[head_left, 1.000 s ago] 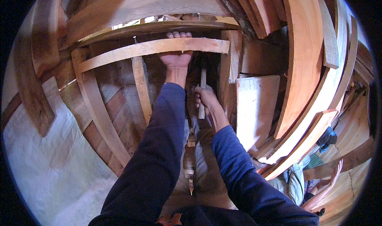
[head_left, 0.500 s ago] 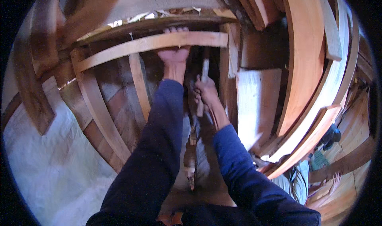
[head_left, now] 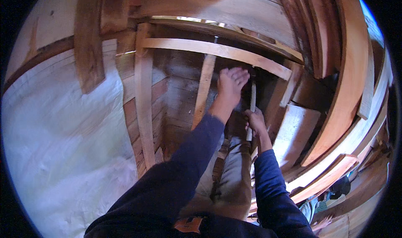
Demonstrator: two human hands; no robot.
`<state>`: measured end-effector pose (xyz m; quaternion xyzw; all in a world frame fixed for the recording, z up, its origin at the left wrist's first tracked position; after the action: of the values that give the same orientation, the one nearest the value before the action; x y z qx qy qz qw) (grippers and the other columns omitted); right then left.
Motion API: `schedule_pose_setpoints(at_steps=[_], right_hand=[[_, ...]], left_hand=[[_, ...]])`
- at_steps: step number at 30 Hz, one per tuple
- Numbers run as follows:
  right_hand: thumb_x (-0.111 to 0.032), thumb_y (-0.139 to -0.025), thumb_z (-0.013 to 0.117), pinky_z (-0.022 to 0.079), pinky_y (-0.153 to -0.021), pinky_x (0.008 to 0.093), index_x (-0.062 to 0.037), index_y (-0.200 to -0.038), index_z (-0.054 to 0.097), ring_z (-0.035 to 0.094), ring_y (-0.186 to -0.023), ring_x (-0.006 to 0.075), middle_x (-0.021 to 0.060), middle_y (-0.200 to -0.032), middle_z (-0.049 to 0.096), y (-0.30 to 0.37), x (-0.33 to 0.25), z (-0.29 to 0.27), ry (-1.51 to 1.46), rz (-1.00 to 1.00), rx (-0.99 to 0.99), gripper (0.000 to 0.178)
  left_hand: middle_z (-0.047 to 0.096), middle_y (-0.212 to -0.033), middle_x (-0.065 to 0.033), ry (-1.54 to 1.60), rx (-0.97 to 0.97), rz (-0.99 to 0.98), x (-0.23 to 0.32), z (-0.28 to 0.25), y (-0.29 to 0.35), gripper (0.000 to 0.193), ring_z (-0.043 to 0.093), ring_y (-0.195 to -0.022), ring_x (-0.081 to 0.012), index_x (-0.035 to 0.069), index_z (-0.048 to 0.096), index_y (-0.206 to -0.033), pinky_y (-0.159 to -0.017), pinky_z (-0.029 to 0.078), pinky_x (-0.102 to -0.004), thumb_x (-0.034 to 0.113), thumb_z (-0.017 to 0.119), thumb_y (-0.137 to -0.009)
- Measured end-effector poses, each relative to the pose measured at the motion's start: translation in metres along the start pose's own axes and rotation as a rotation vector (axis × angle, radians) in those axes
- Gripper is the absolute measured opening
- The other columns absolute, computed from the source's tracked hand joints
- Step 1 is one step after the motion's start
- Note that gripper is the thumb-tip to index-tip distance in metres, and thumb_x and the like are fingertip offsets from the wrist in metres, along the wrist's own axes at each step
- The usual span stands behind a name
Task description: The person assembles a wooden frame by positioning planks and securing them with nails. They use a hammer to drive nails into the wood, working on the frame's structure while standing on the floor.
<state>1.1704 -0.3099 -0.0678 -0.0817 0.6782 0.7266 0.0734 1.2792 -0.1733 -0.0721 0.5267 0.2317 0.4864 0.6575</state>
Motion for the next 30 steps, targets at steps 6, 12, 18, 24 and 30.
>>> schedule_pose_setpoints(at_steps=[6, 12, 18, 24, 30], right_hand=[[-0.011, -0.082, 0.058, 0.041, -0.034, 0.0301, -0.0011, -0.094, 0.052, 0.047, -0.040, 0.0146, 0.0047, -0.060, 0.051, -0.017, 0.001, 0.014, 0.143, -0.051, -0.031, 0.017], [-0.015, -0.083, 0.059, 0.040, -0.035, 0.0301, -0.0017, -0.091, 0.054, 0.048, -0.040, 0.0139, 0.0054, -0.062, 0.053, 0.029, -0.004, 0.026, 0.182, -0.131, -0.031, 0.016], [-0.015, -0.089, 0.050, 0.042, -0.049, 0.0260, -0.0010, -0.102, 0.052, 0.049, -0.056, 0.0103, 0.0013, -0.067, 0.048, 0.119, -0.025, -0.002, 0.346, -0.342, 0.038, 0.020], [-0.017, -0.092, 0.055, 0.046, -0.063, 0.0335, 0.0014, -0.117, 0.045, 0.057, -0.069, 0.0204, 0.0129, -0.081, 0.057, 0.182, -0.100, 0.015, 0.277, -0.439, -0.017, 0.033], [-0.020, -0.094, 0.056, 0.048, -0.064, 0.0433, 0.0015, -0.120, 0.042, 0.062, -0.065, 0.0312, 0.0196, -0.071, 0.059, 0.184, -0.206, 0.032, 0.393, -0.383, 0.051, 0.036]], left_hand=[[0.058, -0.118, -0.0235, -1.247, 0.325, 0.870, 0.153, 0.005, 0.078, 0.071, 0.055, -0.112, -0.0328, -0.007, 0.057, -0.111, -0.096, 0.042, -0.0378, 0.060, 0.050, -0.088], [0.041, -0.140, -0.0198, -0.899, 0.121, 0.226, 0.149, -0.001, -0.007, 0.100, 0.046, -0.122, -0.0328, 0.002, 0.029, -0.143, -0.102, 0.035, -0.0451, 0.079, 0.041, -0.080], [0.016, -0.156, -0.0102, -0.757, 0.183, 0.133, 0.138, 0.043, 0.024, 0.096, 0.013, -0.142, -0.0324, 0.019, 0.019, -0.150, -0.109, 0.014, -0.0569, 0.077, 0.043, -0.077], [0.036, -0.146, -0.0116, -0.745, 0.231, 0.150, 0.142, -0.002, -0.031, 0.076, 0.027, -0.135, -0.0289, 0.011, 0.044, -0.137, -0.109, 0.017, -0.0518, 0.060, 0.051, -0.079], [0.052, -0.126, -0.0124, -0.654, 0.255, 0.195, 0.144, 0.004, -0.023, 0.065, 0.044, -0.117, -0.0265, 0.004, 0.055, -0.123, -0.101, 0.032, -0.0433, 0.050, 0.057, -0.077]])
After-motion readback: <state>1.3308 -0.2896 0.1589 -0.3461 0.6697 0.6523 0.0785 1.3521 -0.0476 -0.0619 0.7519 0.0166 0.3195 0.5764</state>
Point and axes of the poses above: each hand's wrist, its own y-axis away from the middle knuckle, its own z-axis out of the palm, x = y × z, the point moved 8 cm from there along -y, towards the middle knuckle
